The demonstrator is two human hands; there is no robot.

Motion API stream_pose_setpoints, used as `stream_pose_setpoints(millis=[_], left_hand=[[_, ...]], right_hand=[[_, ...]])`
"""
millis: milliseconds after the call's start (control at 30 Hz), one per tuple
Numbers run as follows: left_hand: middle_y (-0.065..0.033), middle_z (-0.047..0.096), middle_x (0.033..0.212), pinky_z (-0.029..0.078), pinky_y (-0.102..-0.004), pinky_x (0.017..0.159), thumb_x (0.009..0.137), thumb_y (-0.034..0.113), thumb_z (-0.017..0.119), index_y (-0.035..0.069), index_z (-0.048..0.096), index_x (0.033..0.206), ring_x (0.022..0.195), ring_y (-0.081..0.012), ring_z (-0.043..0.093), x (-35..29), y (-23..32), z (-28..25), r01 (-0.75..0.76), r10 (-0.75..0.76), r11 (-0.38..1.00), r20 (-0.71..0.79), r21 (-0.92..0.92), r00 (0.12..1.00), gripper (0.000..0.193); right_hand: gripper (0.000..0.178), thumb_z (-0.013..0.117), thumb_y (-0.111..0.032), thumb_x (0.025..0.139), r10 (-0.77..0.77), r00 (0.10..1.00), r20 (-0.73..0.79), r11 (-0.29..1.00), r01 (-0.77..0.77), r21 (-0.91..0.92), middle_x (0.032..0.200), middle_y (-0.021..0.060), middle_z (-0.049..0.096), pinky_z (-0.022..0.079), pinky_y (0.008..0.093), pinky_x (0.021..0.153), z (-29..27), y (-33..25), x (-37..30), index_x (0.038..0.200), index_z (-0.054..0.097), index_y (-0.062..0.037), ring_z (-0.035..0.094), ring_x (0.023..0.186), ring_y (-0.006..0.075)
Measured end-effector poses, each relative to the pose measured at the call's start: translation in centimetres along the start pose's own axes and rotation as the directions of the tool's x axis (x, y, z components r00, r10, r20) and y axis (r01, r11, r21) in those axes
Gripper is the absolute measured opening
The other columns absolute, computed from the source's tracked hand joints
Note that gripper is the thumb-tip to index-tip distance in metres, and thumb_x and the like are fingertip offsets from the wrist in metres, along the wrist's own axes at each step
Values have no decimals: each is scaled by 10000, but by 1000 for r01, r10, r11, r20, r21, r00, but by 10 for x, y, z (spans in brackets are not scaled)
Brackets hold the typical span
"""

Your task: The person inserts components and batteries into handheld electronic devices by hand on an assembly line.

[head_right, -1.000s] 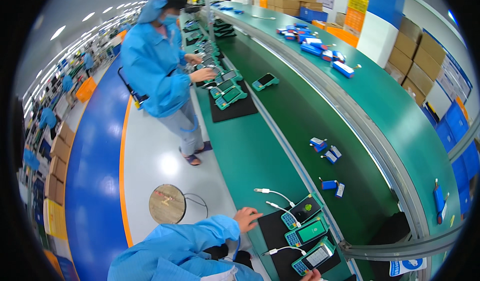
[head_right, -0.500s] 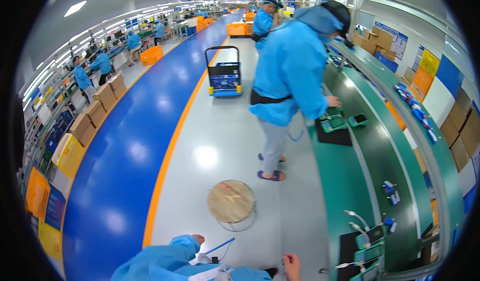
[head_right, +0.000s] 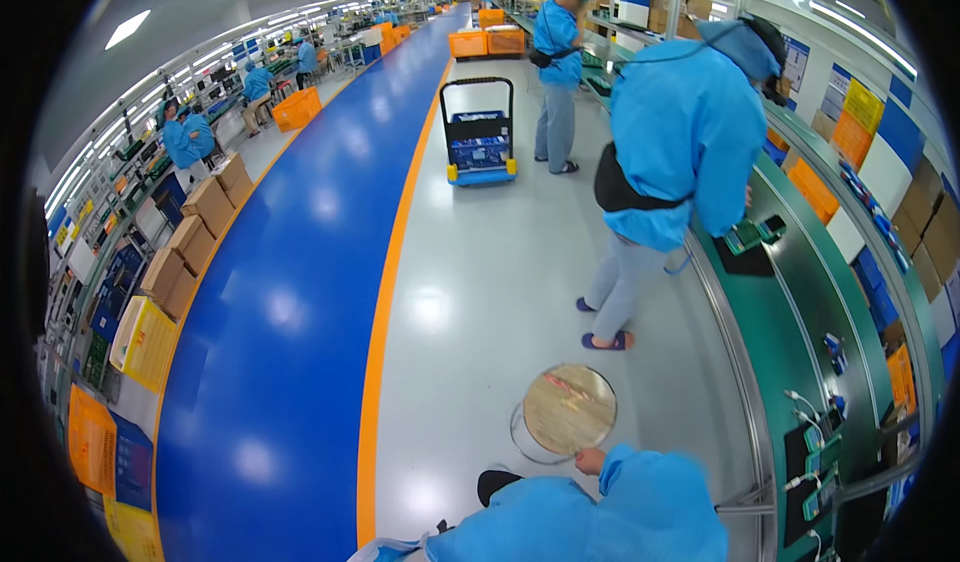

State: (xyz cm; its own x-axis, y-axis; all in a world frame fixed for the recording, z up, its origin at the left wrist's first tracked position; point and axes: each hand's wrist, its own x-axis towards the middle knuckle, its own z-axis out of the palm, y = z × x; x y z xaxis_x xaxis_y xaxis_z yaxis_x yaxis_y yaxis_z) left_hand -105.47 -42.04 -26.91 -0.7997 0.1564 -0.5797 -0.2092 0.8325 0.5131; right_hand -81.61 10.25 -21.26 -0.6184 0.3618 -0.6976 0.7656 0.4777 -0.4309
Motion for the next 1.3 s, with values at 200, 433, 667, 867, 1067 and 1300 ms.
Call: stream_pose_setpoints(millis=[200,433,667,867,1067,1300], left_hand=[[-118,632,893,485,-342,735,744,220,543,90,620,970,814,-217,611,131,65,-86,-57,70,994,-151,92,986,272],[-117,630,884,483,-343,735,760,219,531,86,622,955,831,-213,607,296,158,-133,-159,189,953,-94,257,978,253],[-122,614,938,460,-357,788,773,252,517,79,594,1005,919,-226,582,444,225,-158,213,-187,939,120,-270,975,300],[-129,609,943,469,-356,755,769,228,520,68,573,1040,890,-231,588,624,296,-289,-156,113,917,136,367,984,319],[-136,605,948,477,-354,722,765,205,523,57,551,1075,861,-236,595,784,432,-322,-537,383,370,403,758,831,345],[-84,603,823,429,-293,454,769,113,549,63,534,1093,629,-165,579,883,690,-368,19,21,949,122,-315,992,328]], right_hand=[[231,510,-222,665,98,993,62,985,-88,-151,775,124,634,467,373,657,-7,-58,130,780,649,-78,606,686,253],[267,450,-233,741,-281,937,-207,960,274,-63,764,191,597,449,452,659,-116,-261,302,739,613,-23,560,721,374],[267,488,-165,745,-382,921,76,914,388,-118,974,155,591,423,407,794,-247,-431,394,981,579,-78,544,923,317],[280,500,-199,769,-79,981,-176,997,82,7,985,149,591,421,390,813,-332,-473,520,1002,575,-65,549,931,302],[217,510,-222,743,13,931,-364,976,68,209,816,150,623,455,408,715,-363,-496,606,824,631,-61,586,778,310],[236,539,-259,698,96,993,-63,979,-83,185,825,116,628,468,374,699,-371,-535,730,815,649,-86,593,794,282]])
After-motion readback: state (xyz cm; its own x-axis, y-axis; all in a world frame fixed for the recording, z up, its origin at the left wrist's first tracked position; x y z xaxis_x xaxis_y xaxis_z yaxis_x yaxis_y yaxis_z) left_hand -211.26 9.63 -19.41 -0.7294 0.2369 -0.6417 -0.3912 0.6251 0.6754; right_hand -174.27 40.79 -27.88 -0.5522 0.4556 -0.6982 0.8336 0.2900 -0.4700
